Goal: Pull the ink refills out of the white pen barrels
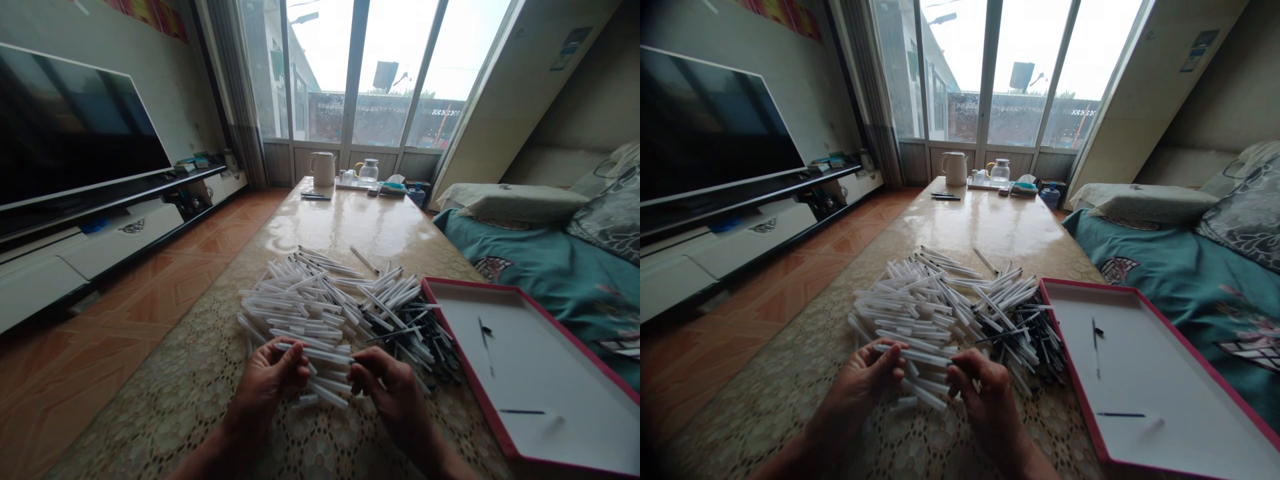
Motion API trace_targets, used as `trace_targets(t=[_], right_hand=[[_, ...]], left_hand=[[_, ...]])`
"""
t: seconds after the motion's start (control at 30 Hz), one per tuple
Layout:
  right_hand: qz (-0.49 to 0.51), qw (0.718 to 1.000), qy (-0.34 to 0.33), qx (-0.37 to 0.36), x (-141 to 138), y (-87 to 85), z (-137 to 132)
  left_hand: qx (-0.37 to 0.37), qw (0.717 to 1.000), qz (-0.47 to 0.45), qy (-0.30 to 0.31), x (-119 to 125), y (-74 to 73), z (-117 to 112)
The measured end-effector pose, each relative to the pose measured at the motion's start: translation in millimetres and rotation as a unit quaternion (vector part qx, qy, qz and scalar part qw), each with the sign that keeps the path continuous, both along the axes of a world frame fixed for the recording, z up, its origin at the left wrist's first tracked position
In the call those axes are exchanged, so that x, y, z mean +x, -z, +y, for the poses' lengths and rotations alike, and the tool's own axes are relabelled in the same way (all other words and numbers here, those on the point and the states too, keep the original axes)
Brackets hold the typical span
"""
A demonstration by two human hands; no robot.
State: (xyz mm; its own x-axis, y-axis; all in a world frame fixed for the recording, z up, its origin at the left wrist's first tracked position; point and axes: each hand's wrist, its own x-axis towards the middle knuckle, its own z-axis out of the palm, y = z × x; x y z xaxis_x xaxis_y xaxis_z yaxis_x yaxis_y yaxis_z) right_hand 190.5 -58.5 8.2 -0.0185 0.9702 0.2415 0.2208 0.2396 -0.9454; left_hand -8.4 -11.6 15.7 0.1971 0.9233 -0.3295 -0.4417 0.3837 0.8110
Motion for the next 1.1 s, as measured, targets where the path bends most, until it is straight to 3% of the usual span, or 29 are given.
trace_targets(t=[0.2,0.33,0.53,0.73,0.93,1.1], right_hand=[[-0.024,0.999,0.012,-0.044,3.2,6.1,2.1],[-0.097,0.995,0.016,-0.015,6.4,6.7,2.7],[-0.014,0.999,0.006,-0.052,3.4,4.4,1.7],[-0.080,0.996,0.012,-0.036,5.2,5.3,3.0],[0.023,0.995,-0.014,-0.095,4.6,8.3,2.7],[-0.022,0.995,-0.005,-0.093,4.1,10.4,2.0]], left_hand=[[0.022,1.000,0.011,0.007,-1.3,-1.2,0.2],[0.030,0.999,0.020,0.010,-0.7,-1.0,0.7],[0.030,0.999,0.019,0.011,-0.6,-0.7,1.0],[0.033,0.999,0.028,0.014,-1.3,0.6,2.0],[0.024,0.999,0.018,0.012,-0.9,1.3,2.5],[0.030,0.999,0.023,0.017,-1.5,1.7,2.9]])
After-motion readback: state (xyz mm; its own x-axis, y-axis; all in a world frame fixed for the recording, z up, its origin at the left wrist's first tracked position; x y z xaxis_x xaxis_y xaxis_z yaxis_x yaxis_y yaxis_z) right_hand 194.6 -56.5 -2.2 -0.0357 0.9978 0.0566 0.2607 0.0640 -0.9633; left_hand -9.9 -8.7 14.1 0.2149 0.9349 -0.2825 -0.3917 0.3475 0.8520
